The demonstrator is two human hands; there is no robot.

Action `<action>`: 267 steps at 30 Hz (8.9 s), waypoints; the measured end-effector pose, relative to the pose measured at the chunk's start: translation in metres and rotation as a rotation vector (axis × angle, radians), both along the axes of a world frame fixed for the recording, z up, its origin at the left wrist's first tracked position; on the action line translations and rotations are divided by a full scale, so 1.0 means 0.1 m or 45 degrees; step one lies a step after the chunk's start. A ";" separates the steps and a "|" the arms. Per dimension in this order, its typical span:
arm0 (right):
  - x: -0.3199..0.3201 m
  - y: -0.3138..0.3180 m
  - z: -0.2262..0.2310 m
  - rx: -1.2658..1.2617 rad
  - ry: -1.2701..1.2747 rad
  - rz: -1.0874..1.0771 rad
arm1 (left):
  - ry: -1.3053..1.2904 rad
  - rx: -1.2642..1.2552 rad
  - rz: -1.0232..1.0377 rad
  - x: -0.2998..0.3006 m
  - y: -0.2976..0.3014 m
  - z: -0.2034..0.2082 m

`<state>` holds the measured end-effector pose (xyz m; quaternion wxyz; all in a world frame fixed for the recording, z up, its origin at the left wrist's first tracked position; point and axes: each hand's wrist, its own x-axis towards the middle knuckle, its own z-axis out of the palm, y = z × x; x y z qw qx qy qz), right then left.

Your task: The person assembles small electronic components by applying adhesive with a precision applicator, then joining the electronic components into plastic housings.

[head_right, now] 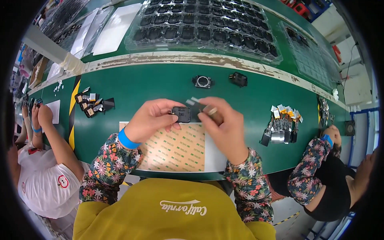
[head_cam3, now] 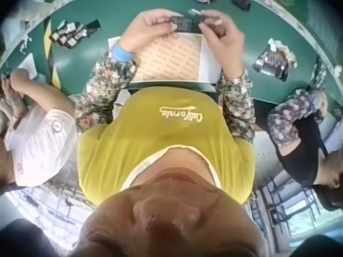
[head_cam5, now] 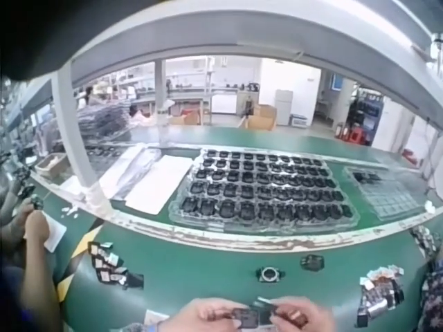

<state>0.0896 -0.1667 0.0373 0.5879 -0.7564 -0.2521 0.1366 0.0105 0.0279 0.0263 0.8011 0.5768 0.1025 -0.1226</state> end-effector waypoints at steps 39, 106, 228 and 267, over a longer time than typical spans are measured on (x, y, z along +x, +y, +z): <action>-0.18 0.05 -0.05 -0.536 -1.202 0.305 | -0.136 0.274 -0.070 -0.02 0.02 -0.17; 0.30 -0.23 -0.15 -0.064 0.625 0.097 | -0.083 0.051 0.141 0.02 -0.24 -0.20; -0.38 0.05 -0.35 -0.372 -0.732 0.401 | -0.906 1.819 0.046 0.52 -0.07 0.30; 0.30 -1.25 -0.05 -1.362 -0.766 -0.809 | -0.047 0.015 0.087 -0.10 -0.07 -0.07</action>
